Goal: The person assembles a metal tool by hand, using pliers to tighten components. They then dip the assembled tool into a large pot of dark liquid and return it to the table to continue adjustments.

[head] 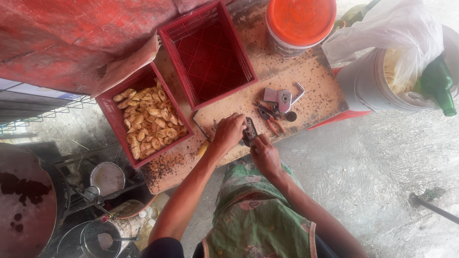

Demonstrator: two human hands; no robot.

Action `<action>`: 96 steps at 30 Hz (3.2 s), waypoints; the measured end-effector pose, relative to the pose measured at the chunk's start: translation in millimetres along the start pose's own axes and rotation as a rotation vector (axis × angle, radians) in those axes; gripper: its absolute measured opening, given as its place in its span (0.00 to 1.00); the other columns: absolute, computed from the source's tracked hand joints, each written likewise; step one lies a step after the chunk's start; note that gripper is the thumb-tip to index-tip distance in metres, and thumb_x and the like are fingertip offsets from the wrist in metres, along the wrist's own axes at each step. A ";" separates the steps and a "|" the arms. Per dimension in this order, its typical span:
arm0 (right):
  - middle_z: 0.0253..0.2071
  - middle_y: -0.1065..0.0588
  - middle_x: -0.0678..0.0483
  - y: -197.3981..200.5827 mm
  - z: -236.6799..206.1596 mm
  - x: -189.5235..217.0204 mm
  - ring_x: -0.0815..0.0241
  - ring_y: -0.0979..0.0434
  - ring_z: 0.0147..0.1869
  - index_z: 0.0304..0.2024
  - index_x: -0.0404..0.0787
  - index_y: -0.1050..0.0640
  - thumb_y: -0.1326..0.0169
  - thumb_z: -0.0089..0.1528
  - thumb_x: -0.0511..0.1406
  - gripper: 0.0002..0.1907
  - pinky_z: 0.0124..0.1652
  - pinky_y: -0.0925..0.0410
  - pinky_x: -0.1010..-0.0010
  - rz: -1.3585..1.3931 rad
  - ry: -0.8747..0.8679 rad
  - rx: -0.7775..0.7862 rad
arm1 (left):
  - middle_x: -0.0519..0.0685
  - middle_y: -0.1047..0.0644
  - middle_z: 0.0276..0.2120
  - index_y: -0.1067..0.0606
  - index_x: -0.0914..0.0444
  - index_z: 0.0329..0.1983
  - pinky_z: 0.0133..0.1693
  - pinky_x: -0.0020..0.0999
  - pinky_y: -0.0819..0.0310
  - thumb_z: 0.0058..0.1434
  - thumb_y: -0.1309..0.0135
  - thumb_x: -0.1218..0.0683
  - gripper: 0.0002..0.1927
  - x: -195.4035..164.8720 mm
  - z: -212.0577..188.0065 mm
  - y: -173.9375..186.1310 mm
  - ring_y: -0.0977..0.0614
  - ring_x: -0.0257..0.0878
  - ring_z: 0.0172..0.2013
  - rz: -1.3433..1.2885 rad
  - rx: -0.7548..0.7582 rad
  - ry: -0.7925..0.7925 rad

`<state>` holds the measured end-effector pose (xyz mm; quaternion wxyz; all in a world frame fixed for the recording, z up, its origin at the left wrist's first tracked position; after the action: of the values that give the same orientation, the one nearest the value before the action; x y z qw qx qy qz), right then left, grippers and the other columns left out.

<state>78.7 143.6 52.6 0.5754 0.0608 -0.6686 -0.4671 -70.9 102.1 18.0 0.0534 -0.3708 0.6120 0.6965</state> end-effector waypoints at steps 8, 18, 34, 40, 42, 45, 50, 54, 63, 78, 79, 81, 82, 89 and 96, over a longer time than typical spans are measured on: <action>0.43 0.23 0.49 13.0 17.9 -11.6 0.53 0.16 0.40 0.40 0.37 0.18 0.43 0.61 0.26 0.07 0.39 0.20 0.68 0.219 -0.154 -0.057 | 0.50 0.22 0.37 0.24 0.65 0.39 0.27 0.31 0.22 0.68 0.49 0.61 0.04 18.3 5.2 5.2 0.19 0.37 0.28 -0.243 0.085 0.274; 0.46 0.21 0.48 20.6 29.5 -53.7 0.57 0.15 0.40 0.41 0.39 0.16 0.41 0.61 0.29 0.07 0.39 0.23 0.69 0.227 -0.263 -0.195 | 0.59 0.18 0.34 0.20 0.64 0.30 0.45 0.47 0.23 0.55 0.43 0.62 0.03 46.1 82.6 -2.1 0.16 0.54 0.40 -0.173 0.011 0.180; 0.41 0.21 0.48 39.0 48.4 -146.6 0.50 0.18 0.35 0.44 0.42 0.23 0.42 0.61 0.30 0.09 0.36 0.27 0.60 0.089 -0.379 -0.175 | 0.61 0.17 0.39 0.25 0.66 0.55 0.40 0.47 0.15 0.69 0.53 0.66 0.13 -77.5 126.7 -120.0 0.13 0.52 0.40 0.055 0.416 0.162; 0.41 0.22 0.45 -12.1 49.7 -121.5 0.41 0.20 0.43 0.47 0.41 0.23 0.42 0.60 0.31 0.12 0.41 0.27 0.53 0.007 -0.196 0.108 | 0.55 0.18 0.46 0.18 0.61 0.46 0.40 0.46 0.18 0.61 0.44 0.59 0.11 -32.8 118.5 -118.6 0.15 0.48 0.48 0.313 0.511 0.375; 0.47 0.23 0.43 -20.6 47.5 -108.5 0.41 0.21 0.48 0.47 0.38 0.23 0.44 0.55 0.30 0.16 0.42 0.27 0.54 0.016 -0.007 0.066 | 0.52 0.18 0.46 0.17 0.59 0.45 0.39 0.45 0.18 0.63 0.45 0.58 0.10 -26.1 116.4 -121.7 0.16 0.47 0.49 0.402 0.517 0.390; 0.52 0.24 0.41 -31.0 43.0 -105.8 0.41 0.23 0.54 0.48 0.37 0.23 0.43 0.55 0.29 0.17 0.45 0.27 0.55 0.032 0.076 0.094 | 0.50 0.17 0.47 0.17 0.57 0.45 0.41 0.46 0.18 0.64 0.46 0.57 0.10 -16.3 112.5 -125.0 0.15 0.46 0.49 0.422 0.507 0.433; 0.48 0.24 0.46 -19.6 43.4 -119.7 0.44 0.19 0.50 0.41 0.39 0.22 0.41 0.61 0.30 0.06 0.46 0.25 0.58 0.095 -0.021 0.059 | 0.55 0.18 0.44 0.17 0.62 0.42 0.43 0.42 0.19 0.60 0.44 0.59 0.09 -9.2 128.2 -93.4 0.15 0.46 0.46 0.405 0.406 0.299; 0.49 0.23 0.46 7.5 45.6 -107.2 0.50 0.18 0.36 0.38 0.38 0.22 0.41 0.61 0.32 0.04 0.32 0.24 0.64 0.347 -0.118 0.079 | 0.55 0.18 0.38 0.21 0.68 0.41 0.38 0.39 0.14 0.71 0.54 0.62 0.09 -1.4 99.7 -13.7 0.13 0.42 0.37 -0.092 0.375 0.525; 0.30 0.21 0.51 -2.6 57.9 -31.5 0.55 0.20 0.29 0.32 0.39 0.23 0.32 0.53 0.44 0.17 0.28 0.29 0.62 0.207 -0.047 0.253 | 0.48 0.24 0.59 0.26 0.58 0.60 0.67 0.53 0.44 0.48 0.33 0.56 0.32 -36.3 -47.2 68.2 0.28 0.46 0.62 0.087 -0.145 0.259; 0.31 0.20 0.46 -20.1 102.3 -3.7 0.48 0.20 0.27 0.30 0.37 0.22 0.31 0.52 0.44 0.19 0.25 0.28 0.56 -0.126 0.361 0.381 | 0.52 0.26 0.47 0.26 0.61 0.57 0.67 0.65 0.50 0.50 0.31 0.48 0.32 -40.7 -84.3 -1.3 0.27 0.53 0.53 0.222 -0.518 0.689; 0.30 0.20 0.46 -21.7 105.0 -2.8 0.49 0.20 0.26 0.29 0.37 0.23 0.31 0.52 0.45 0.19 0.25 0.28 0.57 -0.118 0.376 0.385 | 0.53 0.26 0.47 0.26 0.61 0.58 0.67 0.65 0.50 0.50 0.31 0.49 0.33 -43.5 -85.6 -1.1 0.27 0.53 0.53 0.235 -0.536 0.699; 0.28 0.20 0.48 -27.5 109.4 -3.2 0.54 0.21 0.24 0.29 0.37 0.23 0.30 0.54 0.45 0.20 0.24 0.28 0.62 -0.118 0.385 0.472 | 0.54 0.26 0.46 0.26 0.61 0.61 0.66 0.65 0.49 0.50 0.32 0.50 0.35 -47.5 -89.3 0.6 0.27 0.52 0.52 0.259 -0.567 0.715; 0.28 0.21 0.48 -28.3 111.2 -4.2 0.57 0.22 0.23 0.29 0.37 0.23 0.30 0.54 0.45 0.20 0.23 0.28 0.64 -0.120 0.383 0.520 | 0.54 0.26 0.46 0.26 0.62 0.61 0.67 0.65 0.49 0.50 0.32 0.49 0.35 -48.3 -92.1 0.2 0.27 0.53 0.52 0.237 -0.571 0.734; 0.29 0.20 0.54 -1.8 159.8 -37.2 0.69 0.21 0.27 0.37 0.37 0.22 0.38 0.60 0.32 0.06 0.27 0.27 0.75 0.325 0.142 0.764 | 0.57 0.26 0.56 0.32 0.64 0.66 0.68 0.68 0.55 0.51 0.32 0.44 0.42 -38.8 -102.4 -8.7 0.28 0.56 0.60 0.055 -0.651 0.729; 0.29 0.23 0.48 37.5 151.8 -99.4 0.63 0.25 0.28 0.39 0.32 0.24 0.41 0.59 0.29 0.07 0.29 0.32 0.70 0.680 -0.240 0.751 | 0.57 0.27 0.63 0.34 0.62 0.68 0.70 0.70 0.62 0.59 0.35 0.42 0.39 -40.5 -129.9 8.2 0.31 0.56 0.68 0.044 -0.687 0.739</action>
<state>3.2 310.2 22.8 0.5523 -0.0117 -0.8334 0.0149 12.6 -0.4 51.4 -0.3065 -0.5757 0.3333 0.6808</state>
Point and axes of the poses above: each hand's wrist, its own z-axis towards the middle knuckle, its own y-axis out of the back of the hand, x = y × z, the point moved 7 cm from there along z, towards the middle knuckle
